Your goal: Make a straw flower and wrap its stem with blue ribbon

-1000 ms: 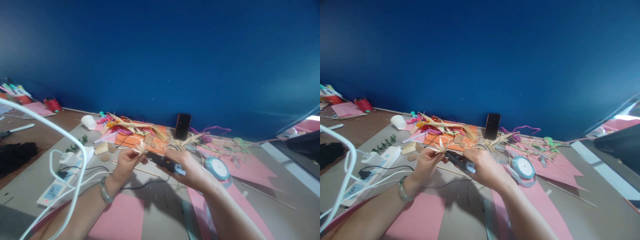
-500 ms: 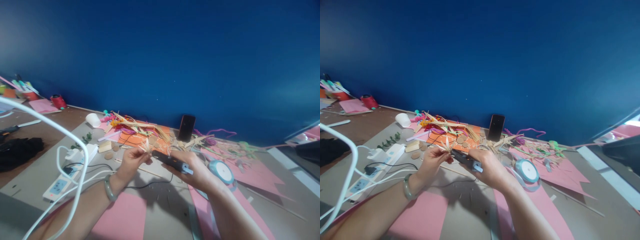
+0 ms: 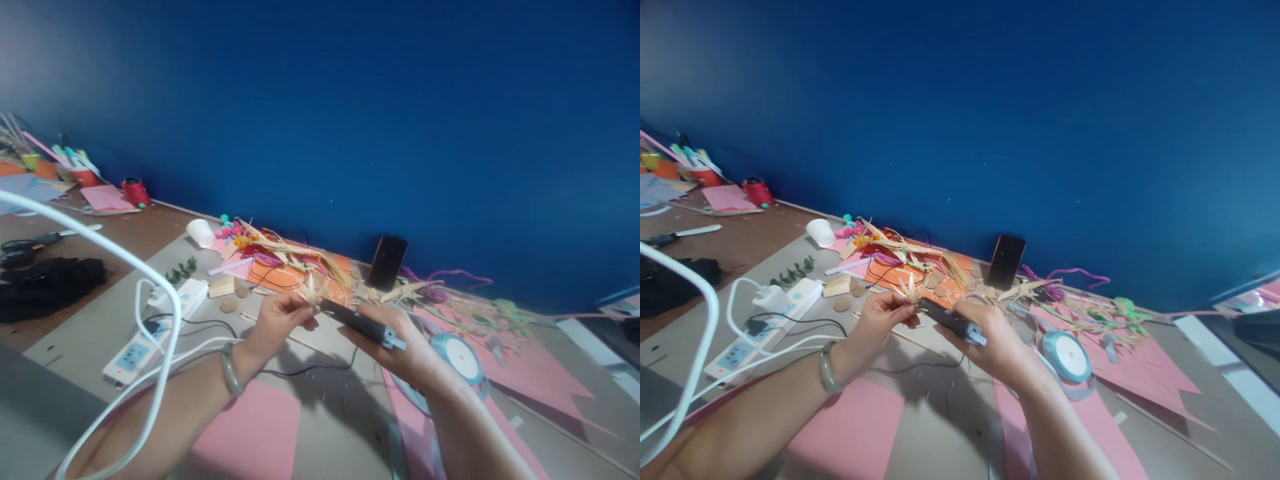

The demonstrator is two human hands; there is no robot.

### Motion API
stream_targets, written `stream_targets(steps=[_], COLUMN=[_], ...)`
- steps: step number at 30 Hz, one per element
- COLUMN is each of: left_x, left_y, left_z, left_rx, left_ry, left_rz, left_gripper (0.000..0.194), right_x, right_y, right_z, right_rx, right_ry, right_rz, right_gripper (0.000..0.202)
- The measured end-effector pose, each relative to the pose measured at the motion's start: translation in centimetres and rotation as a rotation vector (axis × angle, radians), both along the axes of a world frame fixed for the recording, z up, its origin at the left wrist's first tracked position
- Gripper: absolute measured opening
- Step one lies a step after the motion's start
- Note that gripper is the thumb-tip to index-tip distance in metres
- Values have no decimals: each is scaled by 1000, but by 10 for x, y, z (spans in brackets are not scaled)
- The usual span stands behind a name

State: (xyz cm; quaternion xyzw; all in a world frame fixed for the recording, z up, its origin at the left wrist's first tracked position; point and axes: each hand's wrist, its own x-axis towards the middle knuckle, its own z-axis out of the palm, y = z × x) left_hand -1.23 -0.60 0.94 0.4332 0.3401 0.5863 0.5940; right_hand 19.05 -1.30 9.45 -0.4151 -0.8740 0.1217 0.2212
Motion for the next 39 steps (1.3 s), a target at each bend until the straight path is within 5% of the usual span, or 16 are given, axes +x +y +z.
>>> stream_targets(steps=[18,31,39], left_x=[0,-1,0], left_y=[-1,-1,-1], left_z=[5,12,13], left_rx=[-32,-101,-113], left_ry=[3,-30,-63], left_rz=[-7,-11,-4], left_gripper=[29,27,25], right_x=[-2,-4,-9], right_y=[4,11,9], right_z=[0,-7,-9], right_rx=[-104,-366,-255], right_ry=[63,187,124], right_rz=[-40,-105,-118], right_gripper=[26,25,20])
